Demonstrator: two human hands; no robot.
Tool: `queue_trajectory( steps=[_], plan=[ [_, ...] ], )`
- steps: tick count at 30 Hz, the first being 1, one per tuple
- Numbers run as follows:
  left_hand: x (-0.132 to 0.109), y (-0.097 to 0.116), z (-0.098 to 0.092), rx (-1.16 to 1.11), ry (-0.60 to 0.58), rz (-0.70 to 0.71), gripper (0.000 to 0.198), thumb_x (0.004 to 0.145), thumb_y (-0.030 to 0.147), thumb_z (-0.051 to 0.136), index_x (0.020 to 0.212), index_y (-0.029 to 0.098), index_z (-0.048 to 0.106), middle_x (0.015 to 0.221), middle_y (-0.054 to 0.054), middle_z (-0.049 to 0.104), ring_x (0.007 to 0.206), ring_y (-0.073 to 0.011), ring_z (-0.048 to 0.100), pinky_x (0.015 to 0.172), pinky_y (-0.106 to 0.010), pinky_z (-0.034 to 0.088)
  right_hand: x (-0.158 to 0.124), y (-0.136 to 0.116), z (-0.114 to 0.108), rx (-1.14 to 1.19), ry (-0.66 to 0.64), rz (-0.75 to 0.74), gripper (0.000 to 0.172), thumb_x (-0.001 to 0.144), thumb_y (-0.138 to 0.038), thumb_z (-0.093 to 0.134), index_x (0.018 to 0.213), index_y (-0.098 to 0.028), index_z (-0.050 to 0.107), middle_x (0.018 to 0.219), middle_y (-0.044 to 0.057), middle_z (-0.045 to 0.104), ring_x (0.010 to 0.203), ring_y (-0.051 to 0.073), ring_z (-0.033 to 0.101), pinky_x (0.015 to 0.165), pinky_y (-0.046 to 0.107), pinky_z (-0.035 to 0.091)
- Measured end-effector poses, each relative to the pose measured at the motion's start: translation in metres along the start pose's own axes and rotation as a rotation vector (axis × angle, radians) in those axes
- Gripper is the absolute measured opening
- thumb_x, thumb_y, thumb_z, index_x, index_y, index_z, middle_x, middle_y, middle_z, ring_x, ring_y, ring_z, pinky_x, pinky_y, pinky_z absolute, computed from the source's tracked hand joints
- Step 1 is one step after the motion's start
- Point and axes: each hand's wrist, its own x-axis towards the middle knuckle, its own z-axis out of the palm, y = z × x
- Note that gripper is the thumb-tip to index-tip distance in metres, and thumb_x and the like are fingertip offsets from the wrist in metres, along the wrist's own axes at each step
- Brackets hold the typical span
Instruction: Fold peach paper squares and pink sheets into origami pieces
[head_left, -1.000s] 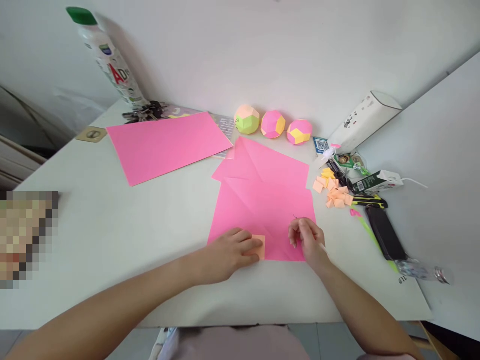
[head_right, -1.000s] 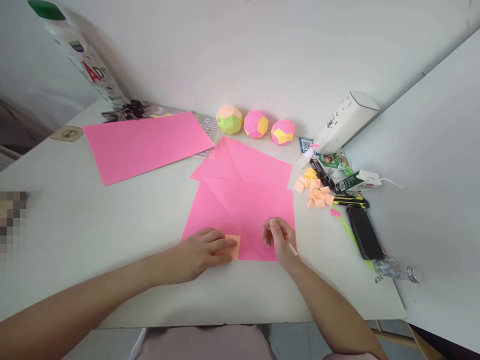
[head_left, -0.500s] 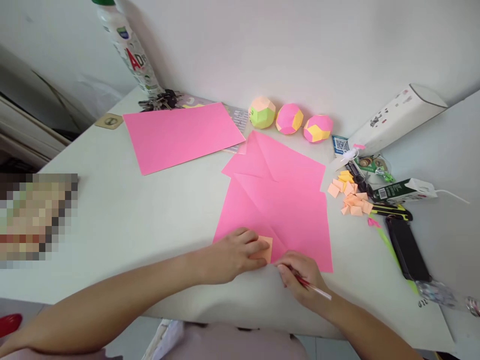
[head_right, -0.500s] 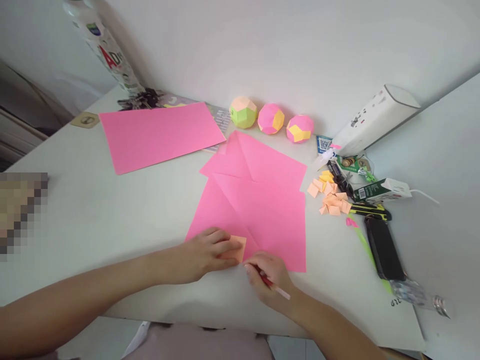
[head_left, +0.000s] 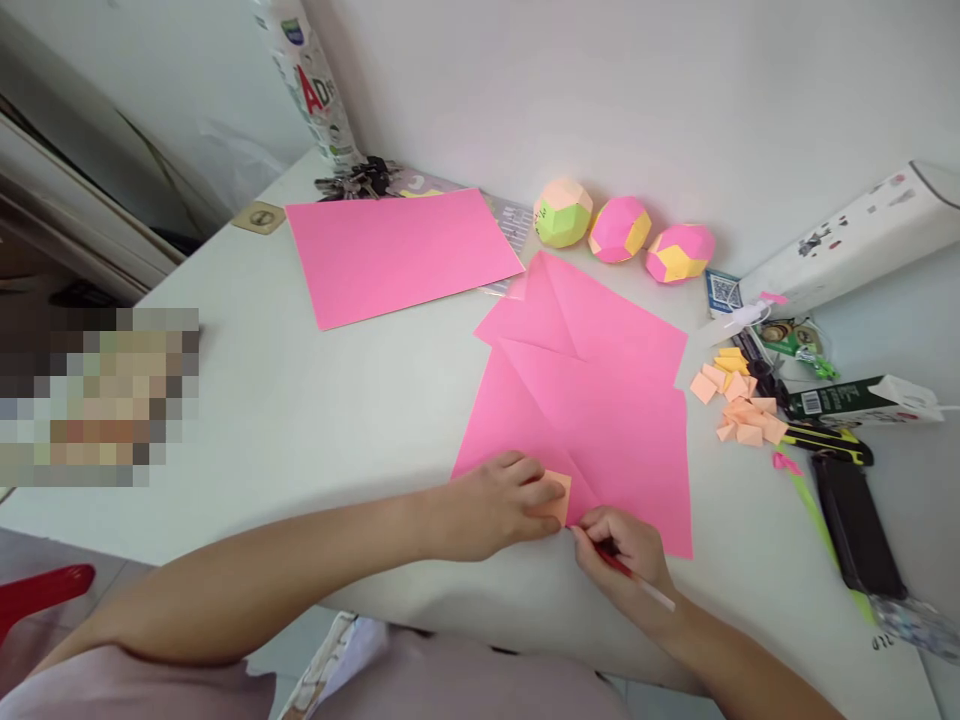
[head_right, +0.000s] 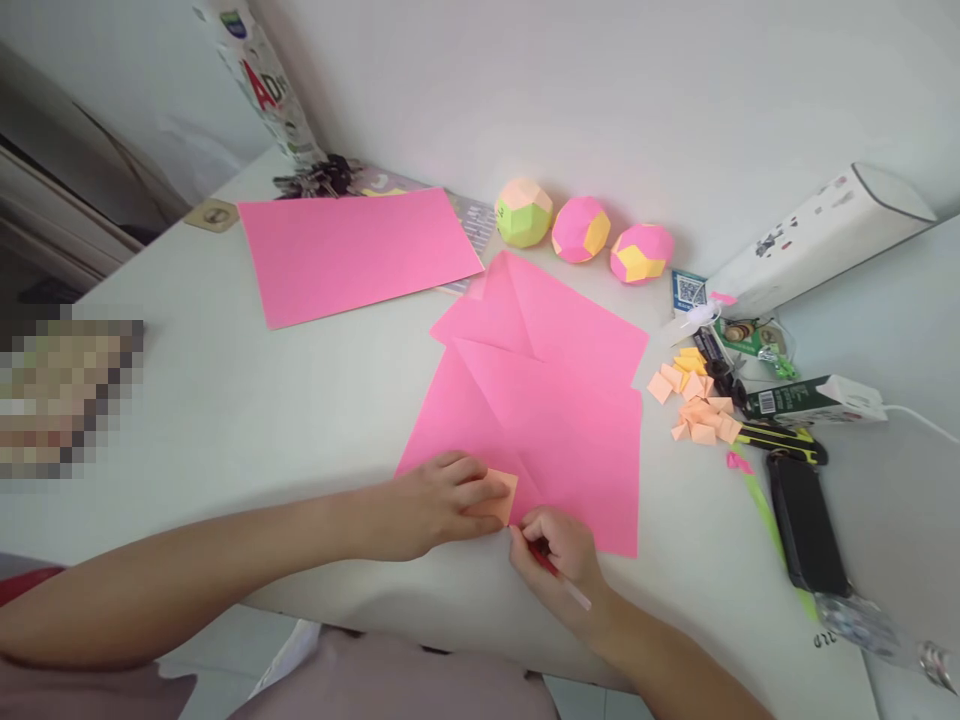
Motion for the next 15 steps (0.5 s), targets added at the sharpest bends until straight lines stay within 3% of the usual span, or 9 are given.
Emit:
queue_trajectory(
  steps=[7, 15],
  plan=[
    [0.0007, -0.0004, -0.0023, -0.008, -0.015, 0.001, 0.029, 0.089, 0.016, 0.043, 0.112, 0.023, 0.059, 0.124, -0.005, 0.053, 0.092, -0.0214, 0.043, 0.084, -0.035, 0.034, -0.0024, 0.0021, 0.0009, 0.019, -0.008, 0.025, 0.022, 0.085, -0.021, 0.055, 0.066, -0.021, 0.045, 0.068, -0.001, 0.057, 0.054, 0.009, 0.048, 0.049, 0.020, 0.039],
    [0.0009, -0.0005, -0.0023, -0.005, -0.017, 0.000, 0.029, 0.088, 0.017, 0.045, 0.112, 0.024, 0.059, 0.125, -0.006, 0.053, 0.092, -0.0211, 0.043, 0.082, -0.034, 0.035, 0.0015, -0.0015, 0.0002, -0.026, 0.011, -0.050, 0.023, 0.084, -0.019, 0.054, 0.064, -0.021, 0.044, 0.064, -0.002, 0.056, 0.051, 0.009, 0.048, 0.047, 0.020, 0.037]
  ],
)
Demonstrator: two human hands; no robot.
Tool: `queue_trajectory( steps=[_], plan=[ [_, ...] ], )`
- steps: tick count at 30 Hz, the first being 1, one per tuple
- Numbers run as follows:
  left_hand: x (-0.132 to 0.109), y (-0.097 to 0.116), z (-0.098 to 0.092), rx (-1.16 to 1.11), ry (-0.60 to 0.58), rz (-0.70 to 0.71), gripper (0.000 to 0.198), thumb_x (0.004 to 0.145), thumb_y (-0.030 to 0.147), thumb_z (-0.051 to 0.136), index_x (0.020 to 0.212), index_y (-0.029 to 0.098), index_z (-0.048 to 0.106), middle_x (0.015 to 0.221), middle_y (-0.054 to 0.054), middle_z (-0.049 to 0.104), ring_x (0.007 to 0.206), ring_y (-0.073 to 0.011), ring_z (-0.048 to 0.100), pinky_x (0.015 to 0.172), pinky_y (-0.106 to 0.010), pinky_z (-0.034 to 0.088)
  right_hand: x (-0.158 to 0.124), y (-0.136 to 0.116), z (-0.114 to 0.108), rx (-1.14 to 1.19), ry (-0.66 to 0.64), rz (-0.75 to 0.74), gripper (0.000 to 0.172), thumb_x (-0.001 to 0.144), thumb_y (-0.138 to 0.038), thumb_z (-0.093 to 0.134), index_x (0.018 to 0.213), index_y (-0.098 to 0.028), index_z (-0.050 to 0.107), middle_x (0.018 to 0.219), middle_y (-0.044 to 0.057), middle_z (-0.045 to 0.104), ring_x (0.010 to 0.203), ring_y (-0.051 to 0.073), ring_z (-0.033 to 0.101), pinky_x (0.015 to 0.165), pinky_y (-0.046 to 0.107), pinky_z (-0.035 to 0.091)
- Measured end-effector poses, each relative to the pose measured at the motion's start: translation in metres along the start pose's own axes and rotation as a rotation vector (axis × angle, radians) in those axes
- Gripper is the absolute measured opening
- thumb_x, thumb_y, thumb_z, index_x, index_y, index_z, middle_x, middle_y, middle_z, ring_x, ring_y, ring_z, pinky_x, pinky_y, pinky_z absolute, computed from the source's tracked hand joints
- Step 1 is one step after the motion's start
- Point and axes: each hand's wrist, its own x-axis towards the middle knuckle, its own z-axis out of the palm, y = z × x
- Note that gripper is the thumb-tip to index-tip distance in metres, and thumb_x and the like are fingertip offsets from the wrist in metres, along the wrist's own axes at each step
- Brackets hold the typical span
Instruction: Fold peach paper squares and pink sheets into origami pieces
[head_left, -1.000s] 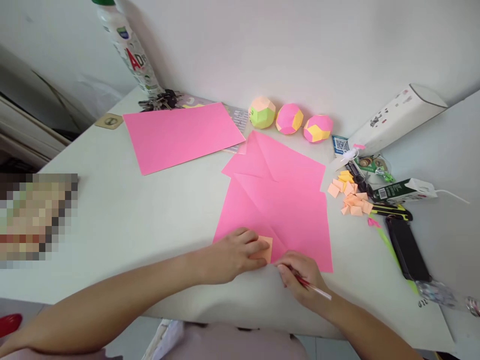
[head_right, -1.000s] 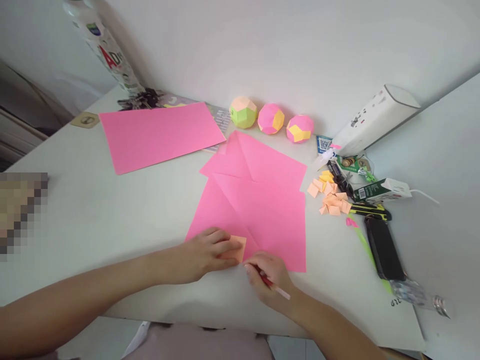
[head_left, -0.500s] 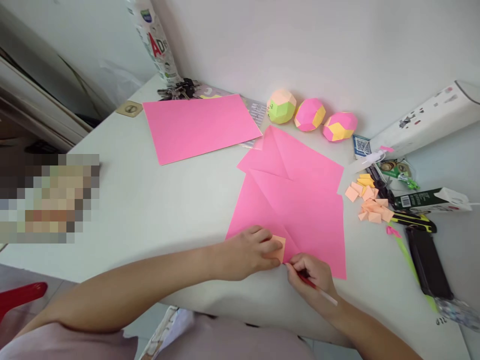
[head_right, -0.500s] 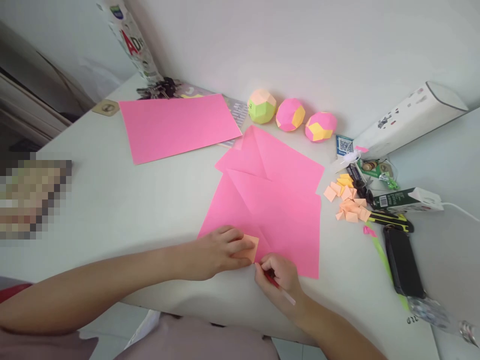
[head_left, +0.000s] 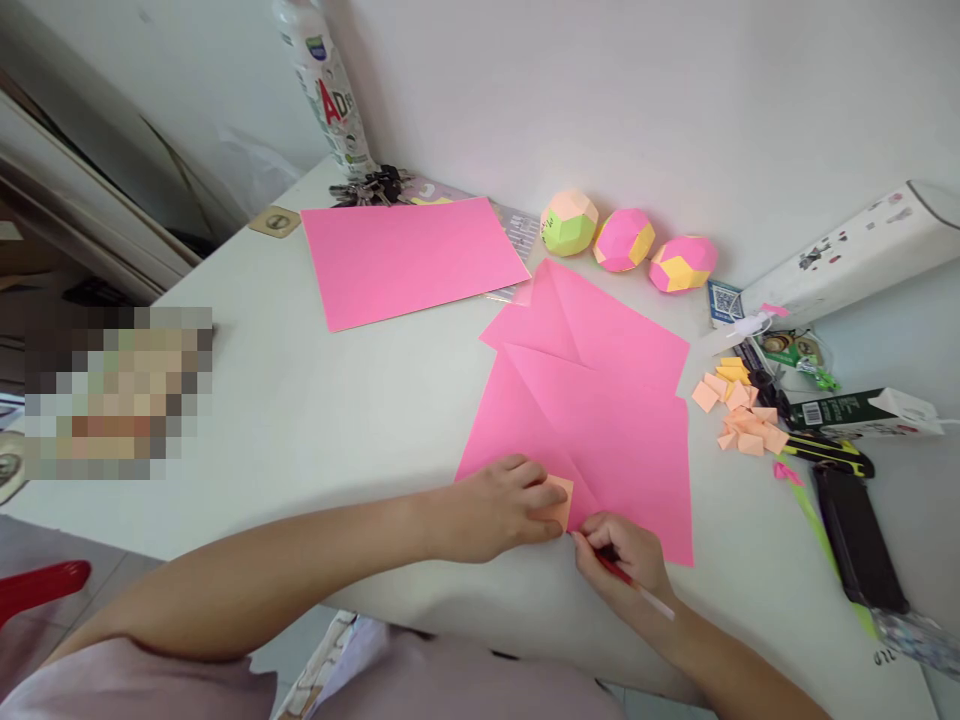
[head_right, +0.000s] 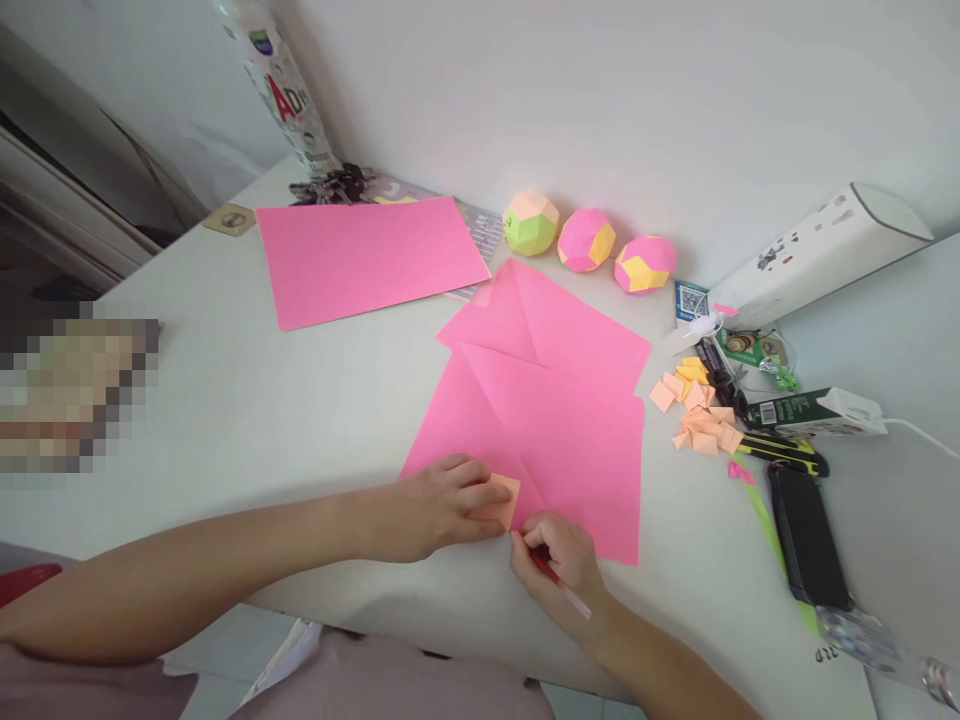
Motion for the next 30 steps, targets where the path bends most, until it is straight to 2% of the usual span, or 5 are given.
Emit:
queue_trajectory(
  steps=[12, 30],
  plan=[
    [0.0006, 0.0000, -0.0015, 0.003, -0.035, -0.010, 0.029, 0.089, 0.017, 0.043, 0.112, 0.024, 0.059, 0.126, -0.005, 0.053, 0.093, -0.0215, 0.043, 0.084, -0.035, 0.033, 0.0008, -0.0009, -0.0003, -0.002, 0.005, -0.001, 0.024, 0.085, -0.021, 0.054, 0.063, -0.021, 0.044, 0.063, -0.001, 0.056, 0.051, 0.009, 0.048, 0.046, 0.021, 0.038],
    [-0.0012, -0.0009, 0.0005, 0.010, -0.003, -0.004, 0.030, 0.087, 0.016, 0.047, 0.113, 0.025, 0.059, 0.126, -0.005, 0.052, 0.093, -0.0212, 0.043, 0.084, -0.034, 0.034, 0.0015, -0.0009, -0.0008, 0.015, -0.021, 0.018, 0.025, 0.086, -0.024, 0.053, 0.063, -0.022, 0.043, 0.063, -0.001, 0.055, 0.051, 0.009, 0.046, 0.046, 0.021, 0.037]
  ],
)
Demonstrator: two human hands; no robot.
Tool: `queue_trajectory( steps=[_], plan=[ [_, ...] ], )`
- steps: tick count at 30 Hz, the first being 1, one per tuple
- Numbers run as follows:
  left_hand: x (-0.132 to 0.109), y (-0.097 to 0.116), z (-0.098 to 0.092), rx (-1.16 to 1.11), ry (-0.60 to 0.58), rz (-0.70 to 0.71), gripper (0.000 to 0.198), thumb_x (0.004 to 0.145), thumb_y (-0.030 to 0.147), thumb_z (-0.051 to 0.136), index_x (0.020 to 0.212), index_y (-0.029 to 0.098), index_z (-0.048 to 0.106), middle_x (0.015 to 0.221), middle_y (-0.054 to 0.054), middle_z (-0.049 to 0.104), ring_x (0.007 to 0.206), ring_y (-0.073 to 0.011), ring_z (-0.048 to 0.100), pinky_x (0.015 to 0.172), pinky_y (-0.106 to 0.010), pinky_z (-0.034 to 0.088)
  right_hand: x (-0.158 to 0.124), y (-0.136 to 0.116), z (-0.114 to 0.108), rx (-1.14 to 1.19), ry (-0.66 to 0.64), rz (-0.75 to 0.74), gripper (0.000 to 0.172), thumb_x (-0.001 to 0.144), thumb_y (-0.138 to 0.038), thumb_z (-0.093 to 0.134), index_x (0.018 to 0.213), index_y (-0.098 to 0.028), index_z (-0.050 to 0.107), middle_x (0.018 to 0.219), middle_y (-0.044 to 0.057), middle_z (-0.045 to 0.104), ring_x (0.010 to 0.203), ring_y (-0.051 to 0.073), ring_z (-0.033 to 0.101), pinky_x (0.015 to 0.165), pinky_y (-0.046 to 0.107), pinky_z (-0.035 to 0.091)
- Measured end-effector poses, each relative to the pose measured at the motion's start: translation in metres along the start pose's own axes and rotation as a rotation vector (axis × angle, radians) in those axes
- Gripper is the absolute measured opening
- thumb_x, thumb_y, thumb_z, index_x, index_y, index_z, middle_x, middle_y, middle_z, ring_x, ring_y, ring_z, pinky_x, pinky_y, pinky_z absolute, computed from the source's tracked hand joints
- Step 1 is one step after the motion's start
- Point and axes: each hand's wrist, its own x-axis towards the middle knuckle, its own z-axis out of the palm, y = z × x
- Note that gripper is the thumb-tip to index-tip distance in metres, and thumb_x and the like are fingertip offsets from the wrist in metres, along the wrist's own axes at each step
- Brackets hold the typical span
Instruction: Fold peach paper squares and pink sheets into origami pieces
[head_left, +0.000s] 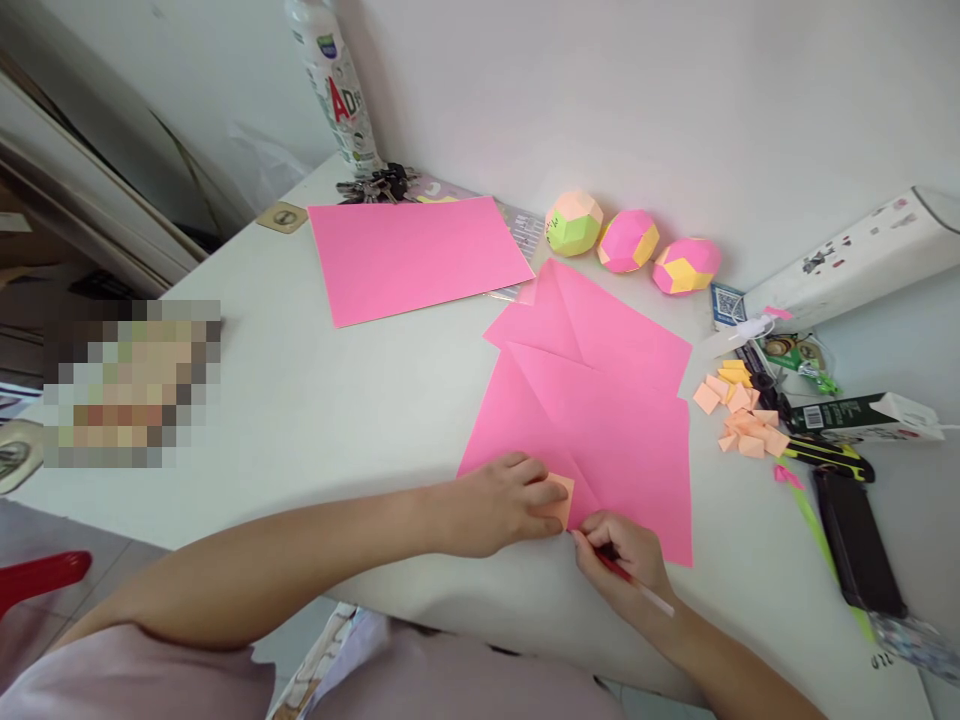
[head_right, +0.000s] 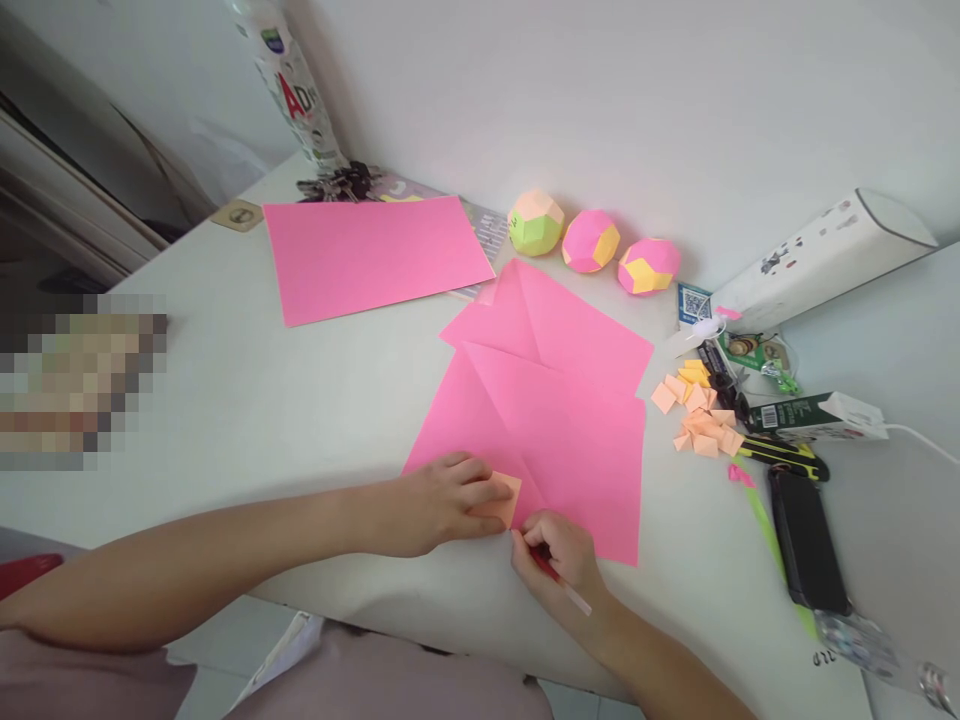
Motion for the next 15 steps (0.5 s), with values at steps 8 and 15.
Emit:
queue_trajectory(
  steps=[8, 15],
  plan=[
    [0.0004, -0.0009, 0.0023, -0.027, 0.017, -0.005, 0.029, 0.087, 0.015, 0.047, 0.112, 0.024, 0.060, 0.126, -0.004, 0.054, 0.093, -0.0207, 0.043, 0.083, -0.033, 0.034, 0.0009, -0.0019, -0.0002, 0.030, -0.003, 0.017, 0.025, 0.086, -0.024, 0.053, 0.062, -0.021, 0.043, 0.062, -0.001, 0.055, 0.050, 0.009, 0.045, 0.045, 0.021, 0.037],
    [0.0004, -0.0040, 0.0055, -0.098, 0.025, -0.040, 0.029, 0.087, 0.013, 0.049, 0.110, 0.026, 0.061, 0.128, -0.003, 0.054, 0.097, -0.0200, 0.045, 0.085, -0.033, 0.035, 0.0008, -0.0016, -0.0002, 0.028, 0.001, 0.024, 0.026, 0.086, -0.027, 0.053, 0.062, -0.021, 0.046, 0.061, -0.001, 0.056, 0.050, 0.009, 0.046, 0.045, 0.021, 0.038]
  ],
)
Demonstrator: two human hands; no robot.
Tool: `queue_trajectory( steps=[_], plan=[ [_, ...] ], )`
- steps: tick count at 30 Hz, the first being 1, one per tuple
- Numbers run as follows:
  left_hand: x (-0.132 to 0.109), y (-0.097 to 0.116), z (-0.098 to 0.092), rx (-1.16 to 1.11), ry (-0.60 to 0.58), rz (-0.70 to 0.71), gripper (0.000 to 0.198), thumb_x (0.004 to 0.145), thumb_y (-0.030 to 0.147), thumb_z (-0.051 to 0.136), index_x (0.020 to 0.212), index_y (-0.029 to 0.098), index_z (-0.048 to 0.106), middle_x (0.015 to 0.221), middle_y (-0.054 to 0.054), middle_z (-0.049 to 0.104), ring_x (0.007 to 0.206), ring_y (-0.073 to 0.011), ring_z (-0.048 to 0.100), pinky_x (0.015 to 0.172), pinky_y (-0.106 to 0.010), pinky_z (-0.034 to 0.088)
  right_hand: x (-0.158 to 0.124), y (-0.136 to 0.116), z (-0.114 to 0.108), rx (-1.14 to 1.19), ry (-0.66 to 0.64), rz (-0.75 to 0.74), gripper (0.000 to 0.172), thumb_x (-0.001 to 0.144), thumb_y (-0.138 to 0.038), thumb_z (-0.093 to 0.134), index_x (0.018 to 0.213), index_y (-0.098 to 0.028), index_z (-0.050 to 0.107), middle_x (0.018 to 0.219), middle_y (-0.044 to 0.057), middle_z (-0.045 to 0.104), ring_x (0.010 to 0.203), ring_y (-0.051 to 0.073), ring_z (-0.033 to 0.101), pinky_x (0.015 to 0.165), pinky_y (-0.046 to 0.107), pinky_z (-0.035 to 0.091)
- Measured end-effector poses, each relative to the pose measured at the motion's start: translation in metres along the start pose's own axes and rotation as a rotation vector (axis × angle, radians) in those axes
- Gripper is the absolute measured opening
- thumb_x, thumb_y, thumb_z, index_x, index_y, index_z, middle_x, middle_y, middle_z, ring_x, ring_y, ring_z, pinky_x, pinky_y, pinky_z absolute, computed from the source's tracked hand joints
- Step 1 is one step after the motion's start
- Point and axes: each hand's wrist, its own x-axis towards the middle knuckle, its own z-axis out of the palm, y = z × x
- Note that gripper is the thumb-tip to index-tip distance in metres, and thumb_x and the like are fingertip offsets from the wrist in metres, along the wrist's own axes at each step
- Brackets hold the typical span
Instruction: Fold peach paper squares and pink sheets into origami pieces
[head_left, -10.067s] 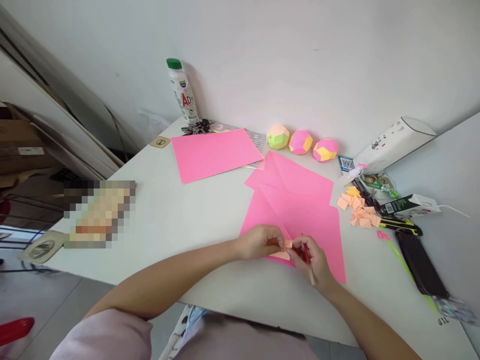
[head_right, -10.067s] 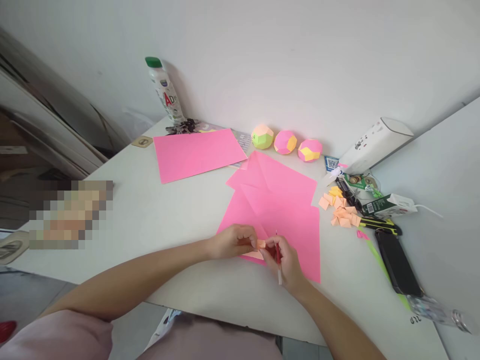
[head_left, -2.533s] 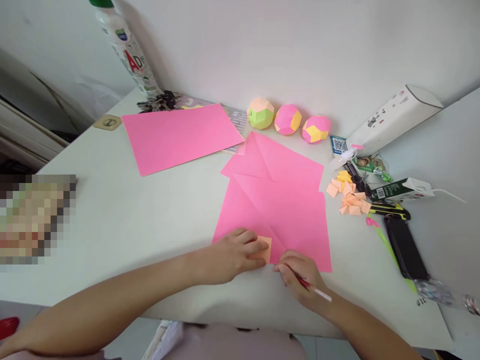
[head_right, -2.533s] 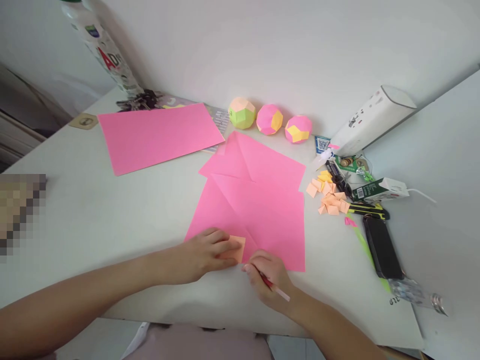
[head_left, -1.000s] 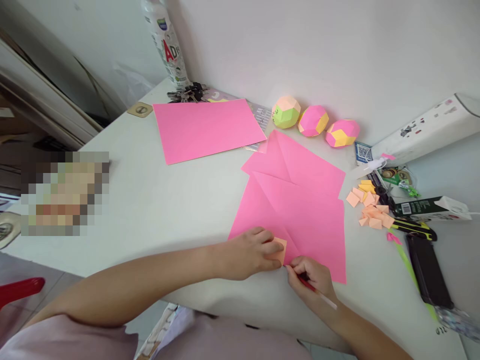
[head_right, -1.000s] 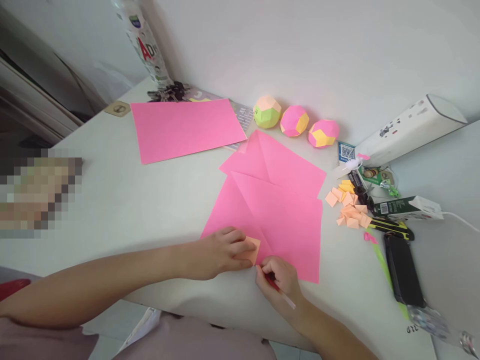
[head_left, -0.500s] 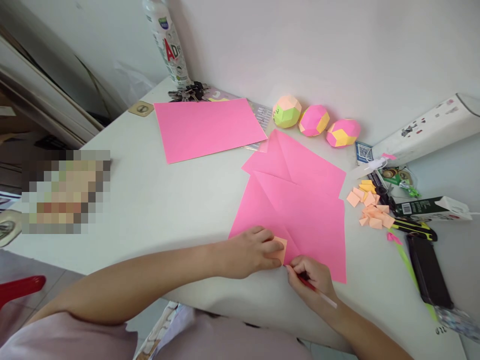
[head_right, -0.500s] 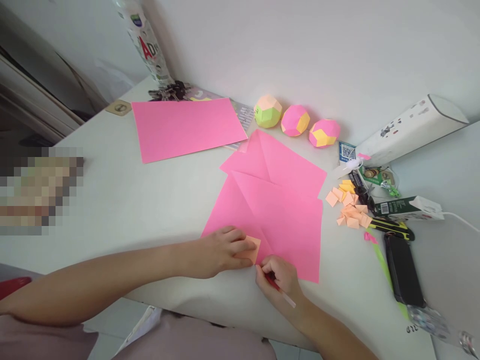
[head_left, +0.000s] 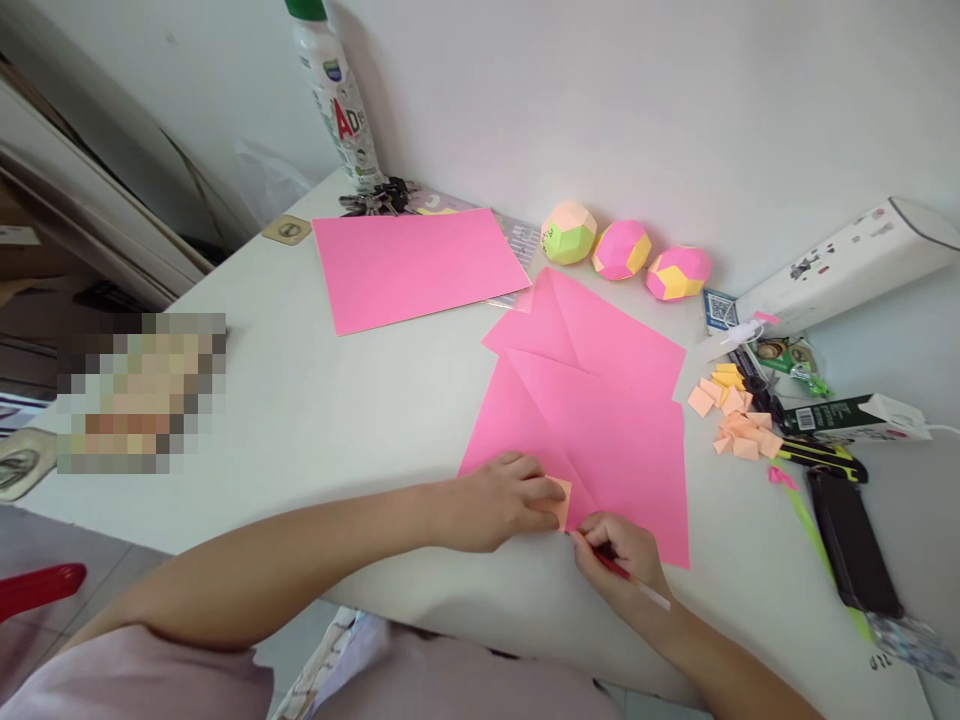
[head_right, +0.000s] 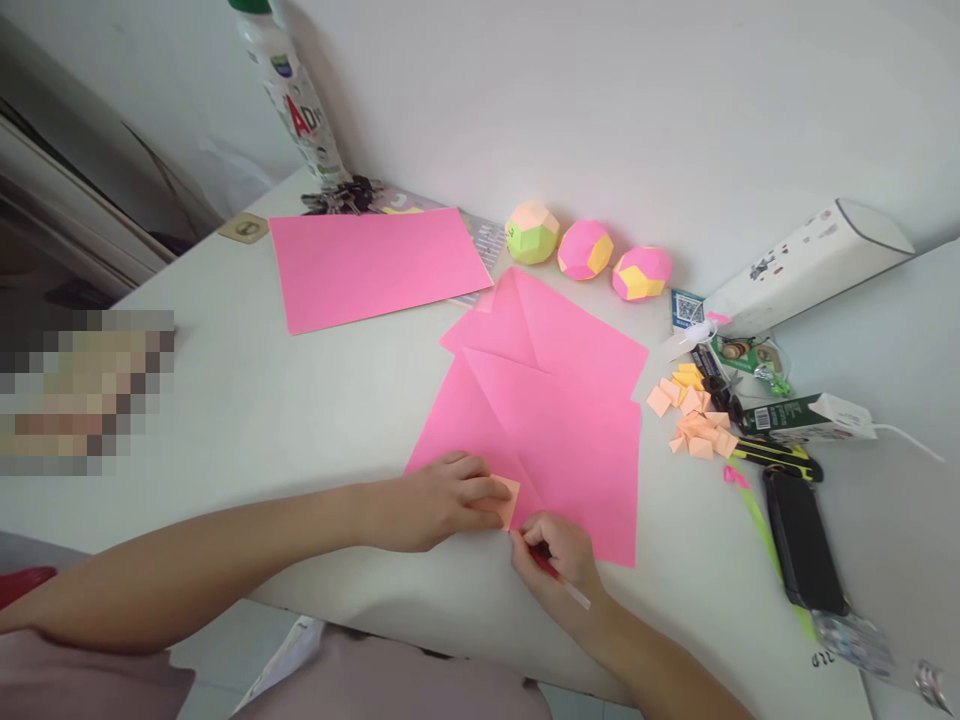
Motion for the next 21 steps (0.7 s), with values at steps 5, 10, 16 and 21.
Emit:
queue_trajectory(
  steps=[5, 10, 16, 21],
  plan=[
    [0.001, -0.002, -0.002, -0.075, -0.001, -0.006, 0.032, 0.083, 0.009, 0.051, 0.107, 0.025, 0.063, 0.130, -0.001, 0.054, 0.099, -0.0206, 0.045, 0.086, -0.033, 0.036, 0.000, 0.003, 0.000, 0.112, 0.002, 0.069, 0.028, 0.085, -0.033, 0.055, 0.062, -0.021, 0.045, 0.059, -0.002, 0.054, 0.045, 0.007, 0.044, 0.040, 0.020, 0.037],
    [0.003, -0.012, -0.003, -0.224, 0.105, 0.064, 0.025, 0.080, 0.001, 0.048, 0.080, 0.019, 0.065, 0.114, -0.002, 0.065, 0.090, -0.0174, 0.051, 0.082, -0.032, 0.041, 0.010, 0.008, -0.009, 0.462, -0.010, 0.341, 0.032, 0.082, -0.042, 0.062, 0.066, -0.021, 0.043, 0.054, -0.006, 0.052, 0.036, 0.006, 0.040, 0.032, 0.018, 0.030],
    [0.005, -0.022, 0.003, -0.339, 0.298, -0.006, 0.026, 0.087, 0.005, 0.040, 0.087, 0.017, 0.063, 0.090, -0.008, 0.067, 0.085, -0.0159, 0.054, 0.077, -0.030, 0.046, 0.026, 0.018, -0.027, 0.744, -0.009, 0.335, 0.031, 0.080, -0.045, 0.065, 0.072, -0.020, 0.048, 0.069, -0.003, 0.062, 0.041, 0.006, 0.046, 0.034, 0.018, 0.033],
    [0.004, -0.018, 0.004, -0.210, 0.308, -0.380, 0.027, 0.078, 0.028, 0.063, 0.102, 0.015, 0.061, 0.102, -0.010, 0.056, 0.097, -0.0242, 0.047, 0.086, -0.044, 0.043, 0.030, 0.013, -0.037, 0.688, 0.105, 0.249, 0.034, 0.090, -0.052, 0.046, 0.078, -0.021, 0.048, 0.069, -0.001, 0.062, 0.040, 0.008, 0.049, 0.034, 0.020, 0.035]
  ],
)
